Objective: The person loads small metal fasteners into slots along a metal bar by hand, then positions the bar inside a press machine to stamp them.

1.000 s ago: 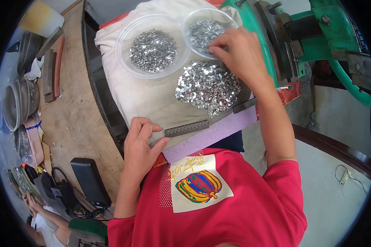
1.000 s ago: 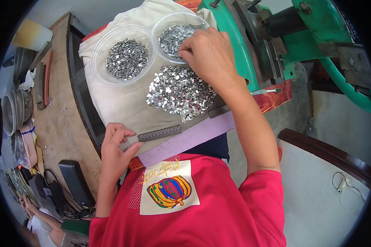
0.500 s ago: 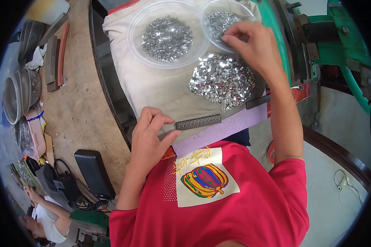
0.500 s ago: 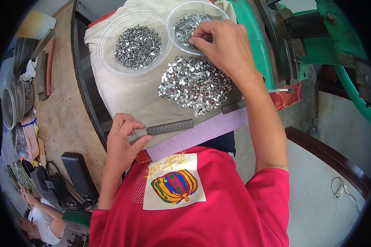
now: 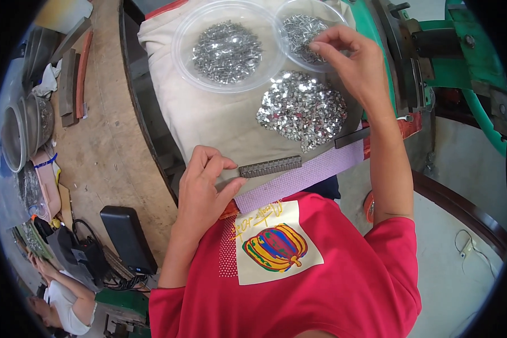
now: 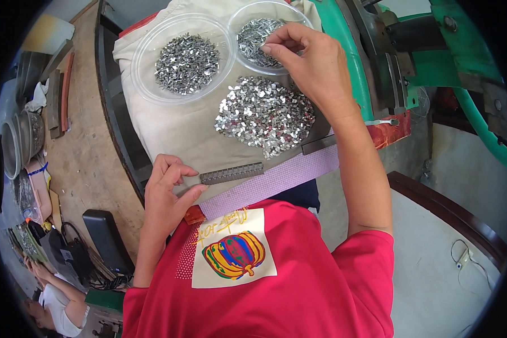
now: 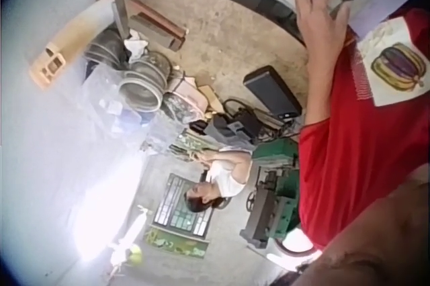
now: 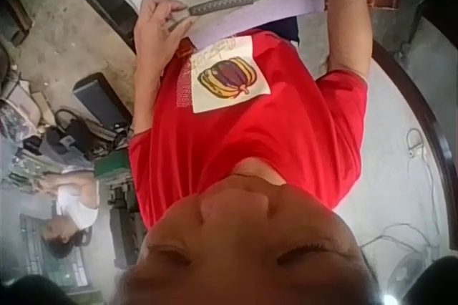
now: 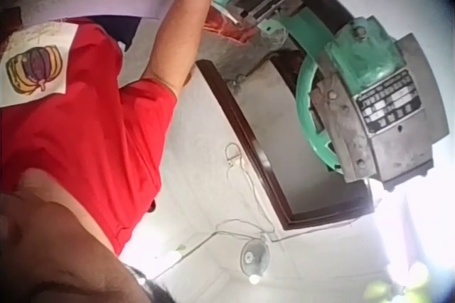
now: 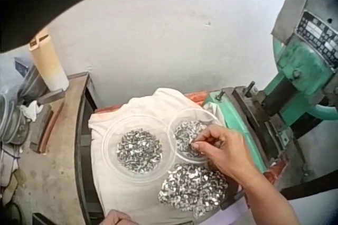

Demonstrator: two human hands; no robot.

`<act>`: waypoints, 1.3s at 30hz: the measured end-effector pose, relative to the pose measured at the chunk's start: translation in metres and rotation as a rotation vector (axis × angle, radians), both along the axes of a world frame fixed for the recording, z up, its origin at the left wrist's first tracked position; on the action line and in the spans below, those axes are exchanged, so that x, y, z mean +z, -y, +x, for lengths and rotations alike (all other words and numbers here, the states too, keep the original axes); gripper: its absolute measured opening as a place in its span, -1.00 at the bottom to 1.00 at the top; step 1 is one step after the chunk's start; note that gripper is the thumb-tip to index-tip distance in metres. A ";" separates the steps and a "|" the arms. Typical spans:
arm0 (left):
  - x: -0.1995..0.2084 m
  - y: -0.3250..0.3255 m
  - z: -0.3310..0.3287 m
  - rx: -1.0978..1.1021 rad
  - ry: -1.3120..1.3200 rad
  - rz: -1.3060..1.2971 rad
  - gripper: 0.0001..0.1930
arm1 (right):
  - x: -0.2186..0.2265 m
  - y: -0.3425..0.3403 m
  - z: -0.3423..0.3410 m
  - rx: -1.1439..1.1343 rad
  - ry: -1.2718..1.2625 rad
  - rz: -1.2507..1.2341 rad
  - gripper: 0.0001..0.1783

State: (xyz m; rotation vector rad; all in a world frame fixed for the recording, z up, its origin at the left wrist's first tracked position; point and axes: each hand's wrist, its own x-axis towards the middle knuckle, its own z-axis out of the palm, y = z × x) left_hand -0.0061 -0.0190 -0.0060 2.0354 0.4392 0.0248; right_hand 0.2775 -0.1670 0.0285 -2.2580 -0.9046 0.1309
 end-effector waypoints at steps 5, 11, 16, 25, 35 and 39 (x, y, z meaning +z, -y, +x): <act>-0.001 -0.001 -0.001 0.005 -0.017 0.002 -0.68 | 0.011 0.013 -0.020 -0.082 -0.223 0.155 -0.80; 0.002 -0.001 0.000 0.012 -0.015 -0.004 -0.67 | 0.019 0.057 -0.083 -0.110 -0.895 0.267 -0.90; 0.003 0.000 0.001 0.011 -0.022 0.008 -0.67 | -0.002 0.076 -0.122 -0.129 -0.891 0.163 -0.92; 0.000 0.004 -0.003 0.037 -0.001 0.028 -0.67 | -0.007 0.069 -0.127 0.053 -0.455 -0.038 -0.92; 0.002 0.014 -0.005 0.107 0.011 0.015 -0.72 | -0.010 0.067 -0.131 0.061 -0.370 -0.060 -0.91; 0.002 0.017 -0.006 0.124 -0.003 -0.020 -0.72 | -0.013 0.066 -0.133 0.041 -0.334 -0.045 -0.90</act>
